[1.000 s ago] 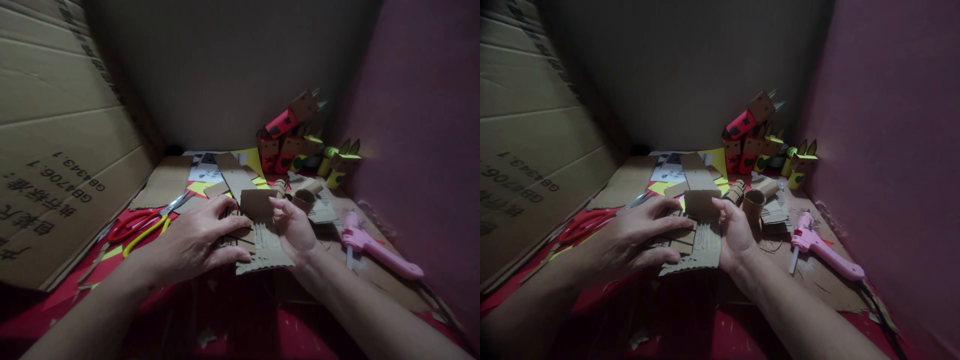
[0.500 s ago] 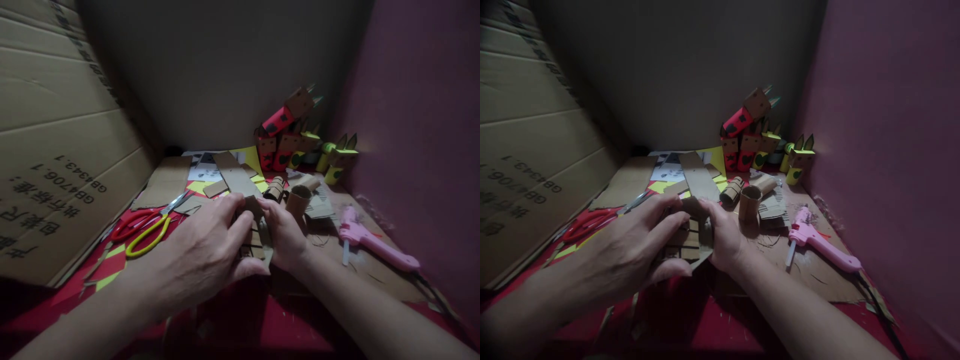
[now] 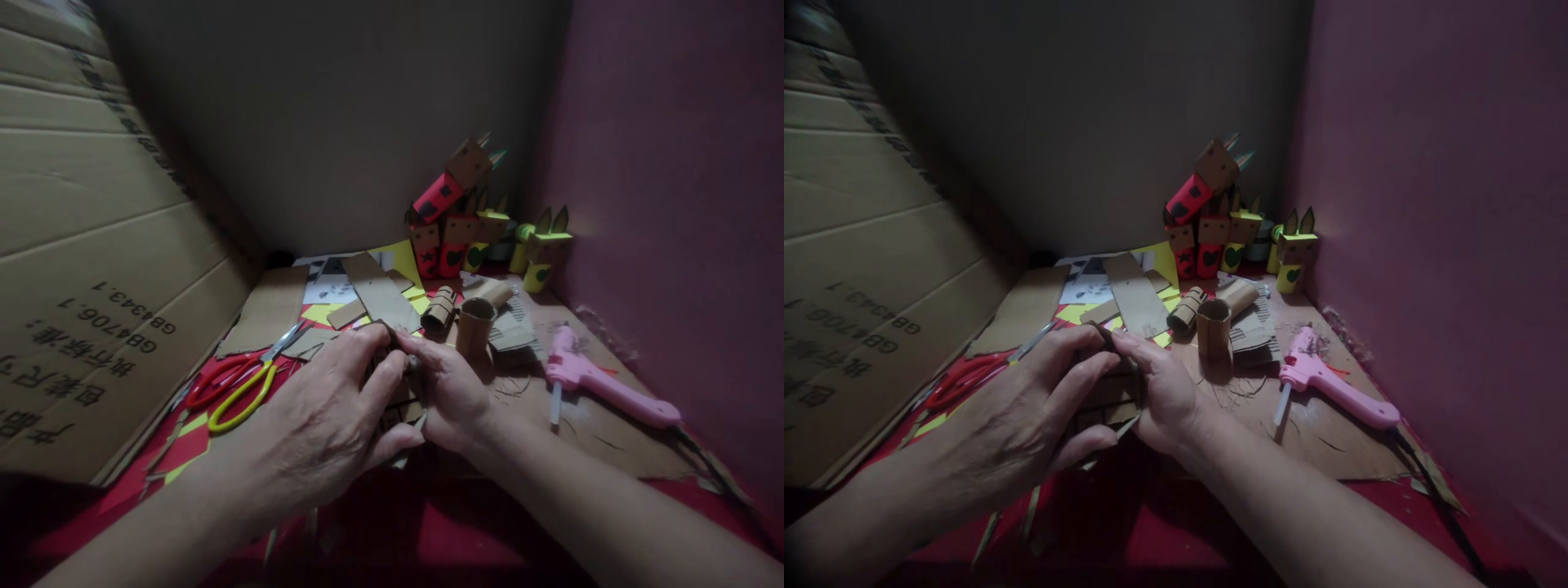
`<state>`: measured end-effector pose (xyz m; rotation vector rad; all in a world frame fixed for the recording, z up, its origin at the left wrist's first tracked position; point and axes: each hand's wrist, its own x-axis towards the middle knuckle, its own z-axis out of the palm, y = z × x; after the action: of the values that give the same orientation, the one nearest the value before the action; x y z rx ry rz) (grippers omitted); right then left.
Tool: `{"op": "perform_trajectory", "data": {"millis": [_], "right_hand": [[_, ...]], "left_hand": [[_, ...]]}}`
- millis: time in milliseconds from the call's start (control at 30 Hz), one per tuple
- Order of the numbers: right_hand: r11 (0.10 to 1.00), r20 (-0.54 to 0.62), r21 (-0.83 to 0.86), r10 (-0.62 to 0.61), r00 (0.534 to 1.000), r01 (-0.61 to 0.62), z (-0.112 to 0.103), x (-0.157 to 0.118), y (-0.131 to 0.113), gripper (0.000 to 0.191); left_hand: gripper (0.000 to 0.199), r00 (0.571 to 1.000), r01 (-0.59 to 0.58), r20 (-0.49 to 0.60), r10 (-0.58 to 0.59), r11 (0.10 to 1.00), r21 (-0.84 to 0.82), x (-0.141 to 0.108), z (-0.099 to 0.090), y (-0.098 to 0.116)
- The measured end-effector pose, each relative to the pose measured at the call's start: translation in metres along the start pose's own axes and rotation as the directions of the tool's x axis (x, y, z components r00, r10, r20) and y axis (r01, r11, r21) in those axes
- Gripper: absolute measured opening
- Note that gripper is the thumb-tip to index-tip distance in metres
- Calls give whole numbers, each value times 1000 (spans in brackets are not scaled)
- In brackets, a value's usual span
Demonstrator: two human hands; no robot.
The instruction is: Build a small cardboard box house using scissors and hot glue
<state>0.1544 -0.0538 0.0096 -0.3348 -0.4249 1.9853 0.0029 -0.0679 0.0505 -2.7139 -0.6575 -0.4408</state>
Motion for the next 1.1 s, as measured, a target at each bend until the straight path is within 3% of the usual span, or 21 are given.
{"op": "perform_trajectory", "data": {"millis": [200,400,733,1100], "right_hand": [[995,12,-24,94,996,-93,0,-1,1,37],[997,16,-18,81,997,-81,2,-1,1,46],[1000,-95,9,14,995,-13,-1,1,3,36],[997,-53,-35,-68,996,66,-2,4,7,19]], "left_hand": [[48,1000,-9,-23,8,1000,-28,-1,3,0],[60,999,1,-45,1,999,37,-2,7,0],[69,996,26,-92,-14,990,136,0,13,3],[61,996,27,-94,-6,976,216,1,13,9]]}}
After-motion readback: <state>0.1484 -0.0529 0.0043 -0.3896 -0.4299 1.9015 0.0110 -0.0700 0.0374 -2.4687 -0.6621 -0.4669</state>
